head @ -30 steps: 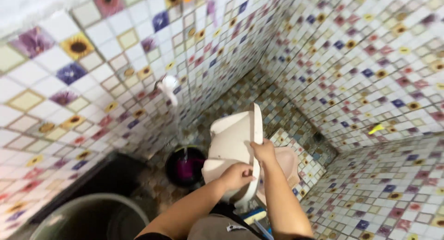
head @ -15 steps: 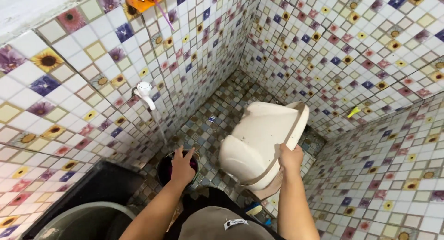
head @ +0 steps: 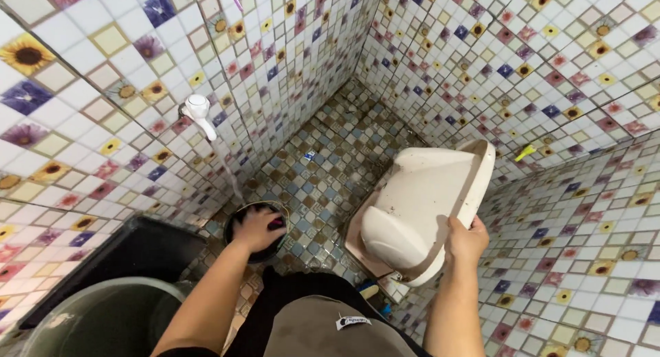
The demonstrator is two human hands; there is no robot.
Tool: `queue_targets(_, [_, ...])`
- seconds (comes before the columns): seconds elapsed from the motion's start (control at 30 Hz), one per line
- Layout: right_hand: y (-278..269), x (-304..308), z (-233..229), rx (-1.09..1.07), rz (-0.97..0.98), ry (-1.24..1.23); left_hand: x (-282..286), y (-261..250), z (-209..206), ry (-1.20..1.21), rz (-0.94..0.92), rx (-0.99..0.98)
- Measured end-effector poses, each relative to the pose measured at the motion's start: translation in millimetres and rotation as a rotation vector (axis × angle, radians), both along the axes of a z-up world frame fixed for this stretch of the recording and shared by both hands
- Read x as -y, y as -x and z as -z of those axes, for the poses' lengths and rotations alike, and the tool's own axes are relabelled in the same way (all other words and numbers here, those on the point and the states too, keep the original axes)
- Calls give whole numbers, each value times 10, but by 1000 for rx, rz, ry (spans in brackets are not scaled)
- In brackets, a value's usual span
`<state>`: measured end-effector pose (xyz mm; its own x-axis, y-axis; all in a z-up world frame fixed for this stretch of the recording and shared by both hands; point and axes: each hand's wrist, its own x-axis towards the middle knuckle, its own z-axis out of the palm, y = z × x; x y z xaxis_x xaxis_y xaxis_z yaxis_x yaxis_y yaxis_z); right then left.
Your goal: Cleaning and rinsing bathroom items including a large tub and moving storage bins
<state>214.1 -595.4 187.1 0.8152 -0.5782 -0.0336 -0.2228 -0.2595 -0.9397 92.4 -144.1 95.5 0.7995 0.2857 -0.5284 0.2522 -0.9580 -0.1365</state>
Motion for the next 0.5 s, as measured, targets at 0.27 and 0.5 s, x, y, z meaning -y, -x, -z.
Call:
queue_targets(0.27, [-49, 273, 372, 64, 132, -264, 1456, -348, 311, 981, -325, 52])
queue_targets(0.5, [-61, -50, 354, 103, 225, -362, 1898, -628, 67, 786, -36, -97])
